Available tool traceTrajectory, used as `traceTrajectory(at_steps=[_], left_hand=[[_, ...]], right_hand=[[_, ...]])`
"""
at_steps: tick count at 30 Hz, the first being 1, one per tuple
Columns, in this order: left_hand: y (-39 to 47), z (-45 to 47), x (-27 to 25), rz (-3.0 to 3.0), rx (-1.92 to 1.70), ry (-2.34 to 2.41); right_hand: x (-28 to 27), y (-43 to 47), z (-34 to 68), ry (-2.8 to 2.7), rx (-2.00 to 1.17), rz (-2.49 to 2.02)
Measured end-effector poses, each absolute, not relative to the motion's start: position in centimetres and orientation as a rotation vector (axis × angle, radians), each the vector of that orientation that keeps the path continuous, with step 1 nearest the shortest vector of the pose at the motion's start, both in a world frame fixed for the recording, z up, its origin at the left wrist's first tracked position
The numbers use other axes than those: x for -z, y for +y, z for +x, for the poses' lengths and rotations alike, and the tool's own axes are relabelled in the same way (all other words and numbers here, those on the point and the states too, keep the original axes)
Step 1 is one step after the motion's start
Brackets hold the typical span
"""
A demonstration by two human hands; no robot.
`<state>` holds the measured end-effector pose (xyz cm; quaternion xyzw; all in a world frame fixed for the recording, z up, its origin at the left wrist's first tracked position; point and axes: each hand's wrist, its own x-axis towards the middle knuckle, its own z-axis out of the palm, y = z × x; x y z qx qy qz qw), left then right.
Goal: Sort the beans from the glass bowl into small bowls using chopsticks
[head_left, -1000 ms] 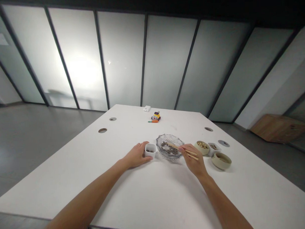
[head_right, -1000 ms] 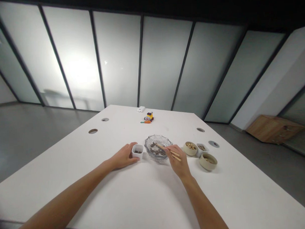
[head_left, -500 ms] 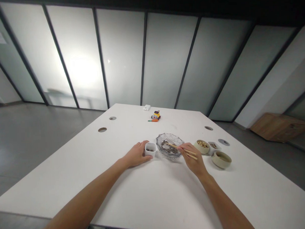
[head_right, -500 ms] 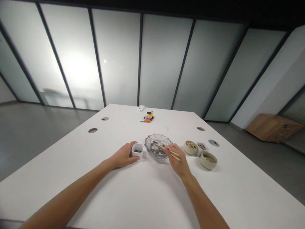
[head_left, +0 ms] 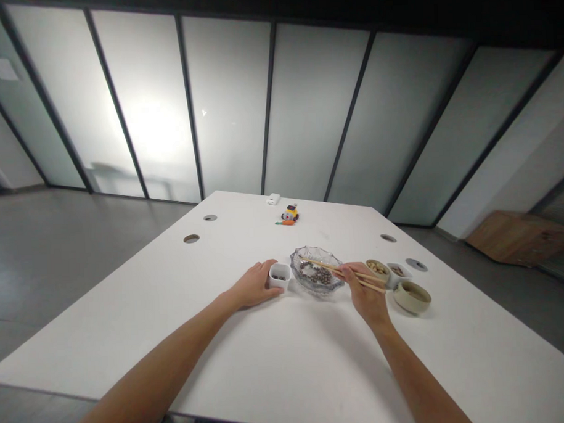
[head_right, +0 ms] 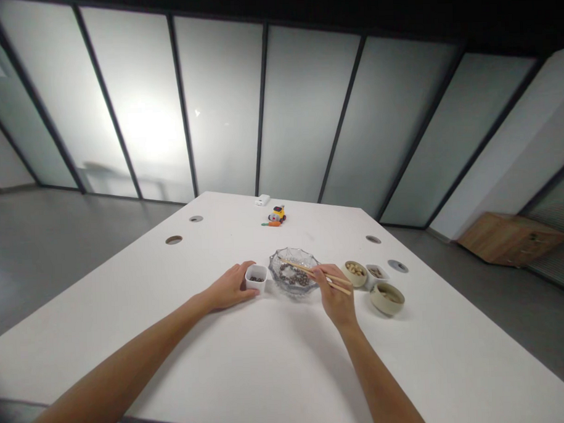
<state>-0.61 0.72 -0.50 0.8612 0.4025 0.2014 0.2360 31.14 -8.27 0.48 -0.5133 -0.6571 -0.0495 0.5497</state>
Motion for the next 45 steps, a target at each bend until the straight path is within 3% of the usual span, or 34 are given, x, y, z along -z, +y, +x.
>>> traceTrajectory(at_steps=[9,18,45], left_hand=[[0.8,-0.6,0.9,2.343,-0.578,1.093],[0.6,-0.8,0.4,2.348,-0.556,1.078],[0.9,-0.7,0.9,2.357,-0.585,1.067]], right_hand=[[-1.3,-9.1,29.2,-1.41,-0.282,-1.098],[-1.0,-8.8,30.1,-1.468,0.013,-1.186],[-0.1,-8.4,29.8,-1.566,-0.023,-1.196]])
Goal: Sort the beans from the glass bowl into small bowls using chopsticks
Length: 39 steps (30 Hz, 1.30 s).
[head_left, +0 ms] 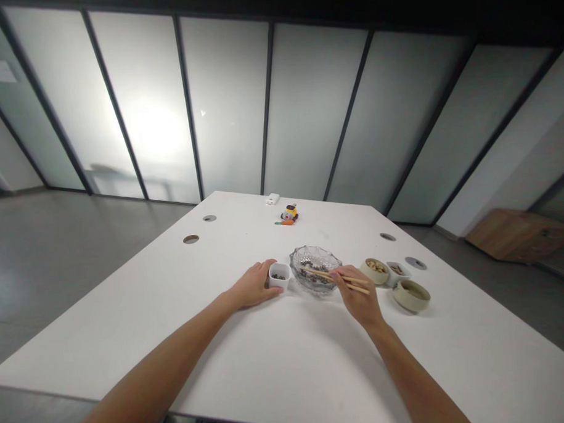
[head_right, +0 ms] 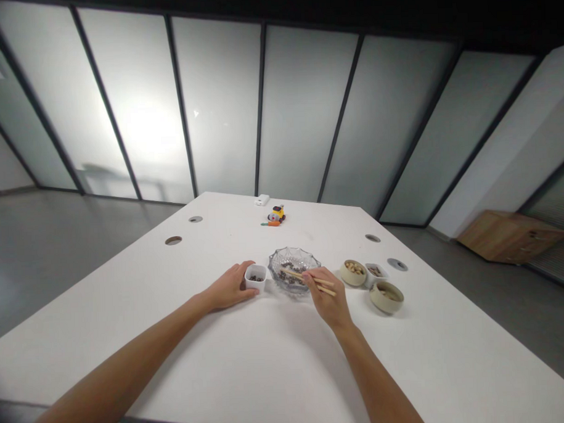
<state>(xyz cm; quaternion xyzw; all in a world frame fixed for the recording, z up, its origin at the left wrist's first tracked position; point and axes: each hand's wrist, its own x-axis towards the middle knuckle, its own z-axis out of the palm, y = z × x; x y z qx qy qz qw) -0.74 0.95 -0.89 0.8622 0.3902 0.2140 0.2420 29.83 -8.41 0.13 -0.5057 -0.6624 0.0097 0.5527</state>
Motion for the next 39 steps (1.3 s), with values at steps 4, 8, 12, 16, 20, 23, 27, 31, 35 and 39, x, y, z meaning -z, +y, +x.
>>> traceTrajectory(at_steps=[4,8,12,16,20,23,27,31,35,39], left_hand=[[1.0,-0.8,0.9,2.363,-0.584,1.067],[0.9,-0.8,0.7,2.358,-0.576,1.075],[0.8,-0.7,0.7,2.358,-0.568,1.082],[0.8,-0.8,0.8,2.358,-0.581,1.084],[0.7,-0.8,0.6,2.358,-0.576,1.091],[0.6,-0.8,0.5,2.35,-0.561,1.096],[0.6,-0.7,0.5,2.35,-0.554,1.105],[0.7,-0.8,0.6,2.352,-0.575,1.078],[0.8,-0.9,0.7,2.346,-0.573,1.071],[0.7,-0.8,0.6,2.356,-0.556,1.07]], right_hand=[[-0.2,-8.5,29.8,-1.573,-0.003,-1.19],[-0.6,-8.7,30.0,-1.563,0.077,-1.187],[-1.1,-8.9,30.3,-1.566,0.171,-1.198],[-1.2,-9.0,30.3,-1.609,0.197,-1.192],[-1.2,-9.0,30.2,-1.642,0.199,-1.162],[-1.3,-9.1,30.2,-1.655,0.192,-1.154],[-1.4,-9.1,30.3,-1.638,0.187,-1.159],[-1.5,-9.2,30.5,-1.59,0.201,-1.198],[-1.8,-9.3,31.5,-1.507,0.236,-1.25],[-1.8,-8.9,33.0,-1.404,0.224,-1.3]])
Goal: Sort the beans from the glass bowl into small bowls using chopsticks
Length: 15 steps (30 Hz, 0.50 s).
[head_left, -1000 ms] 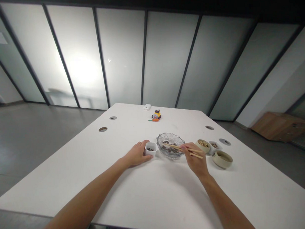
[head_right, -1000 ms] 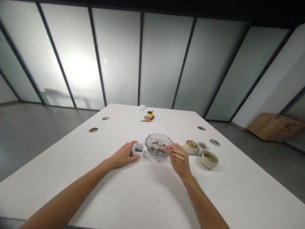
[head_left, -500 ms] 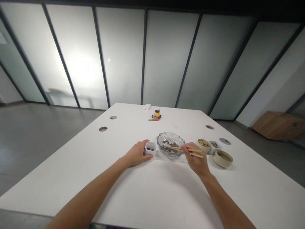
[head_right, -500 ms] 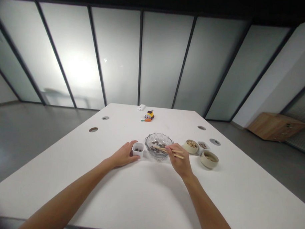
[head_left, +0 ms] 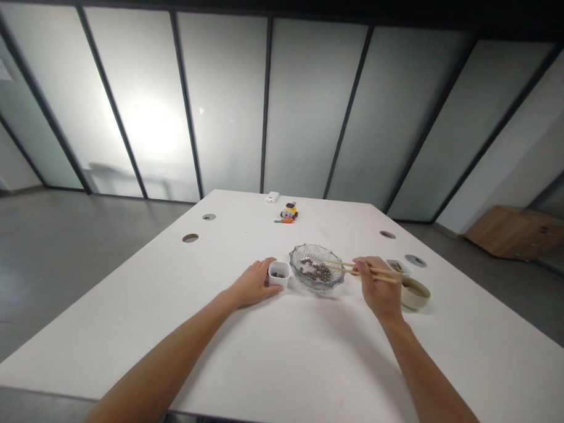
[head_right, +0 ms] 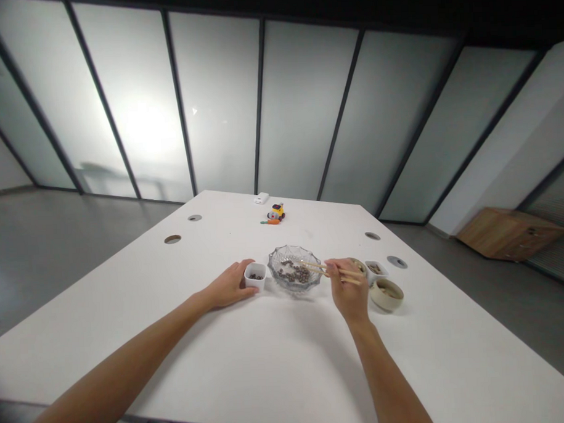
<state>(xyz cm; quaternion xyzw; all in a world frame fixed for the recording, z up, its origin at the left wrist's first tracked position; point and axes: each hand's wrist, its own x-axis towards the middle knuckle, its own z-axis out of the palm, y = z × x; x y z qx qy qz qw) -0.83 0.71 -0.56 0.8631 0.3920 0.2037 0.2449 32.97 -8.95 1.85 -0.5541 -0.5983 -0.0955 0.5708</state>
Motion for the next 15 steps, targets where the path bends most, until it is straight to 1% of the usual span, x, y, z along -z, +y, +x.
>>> traceTrajectory(at_steps=[9,15], left_hand=[[1.0,-0.9,0.9,2.36,-0.583,1.053],[1.4,-0.6,1.5,2.373,-0.589,1.051]], right_hand=[[-0.4,-7.5,33.3,-1.485,0.026,-1.289],[-2.3,-4.6,33.1,-1.562,0.027,-1.294]])
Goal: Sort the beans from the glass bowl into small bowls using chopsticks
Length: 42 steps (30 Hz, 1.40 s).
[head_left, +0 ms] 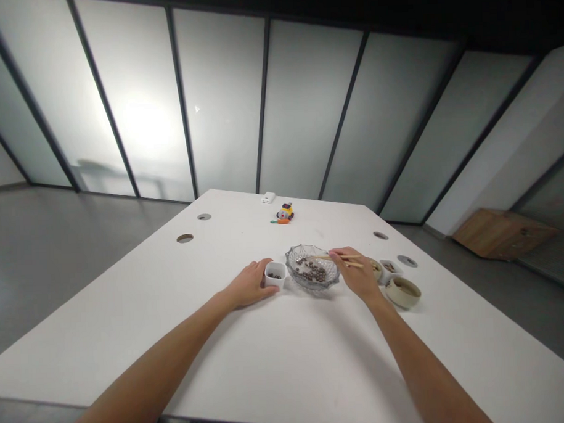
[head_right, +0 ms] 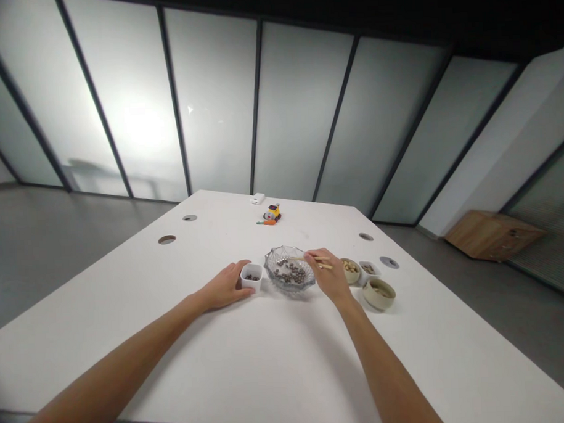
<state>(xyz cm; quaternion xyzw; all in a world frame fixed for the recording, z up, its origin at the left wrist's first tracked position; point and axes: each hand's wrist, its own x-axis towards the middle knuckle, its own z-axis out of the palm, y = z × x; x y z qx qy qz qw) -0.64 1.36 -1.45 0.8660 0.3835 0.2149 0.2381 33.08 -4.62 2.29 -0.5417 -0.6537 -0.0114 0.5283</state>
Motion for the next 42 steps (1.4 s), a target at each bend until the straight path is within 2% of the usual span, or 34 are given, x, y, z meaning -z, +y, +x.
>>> traceTrajectory(at_steps=[6,11,16,23,28,37,42], left_hand=[[1.4,-0.6,1.6,2.378,-0.579,1.064],[1.5,-0.6,1.7,2.379,-0.601,1.051],[1.6,-0.7,1.6,2.369,-0.595,1.059],[1.2,-1.1,1.1,2.36,-0.602,1.052],[1.1,-1.2,1.0,2.348,-0.592,1.083],[0.9,-1.3,0.7,2.357,-0.59,1.078],[1.0,-1.3,0.8,2.364,-0.6,1.061]], right_hand=[[-2.7,-2.4,33.1,-1.522,0.056,-1.348],[-1.2,-4.4,34.3,-1.46,0.049,-1.355],[-1.7,-6.6,35.3,-1.203,-0.155,-1.265],[-2.7,-7.4,33.5,-1.552,0.005,-1.362],[-2.8,-7.7,32.5,-1.679,0.005,-1.298],[-2.5,-7.5,32.7,-1.585,0.113,-1.28],[-2.1,-7.5,32.2,-1.604,0.046,-1.259]])
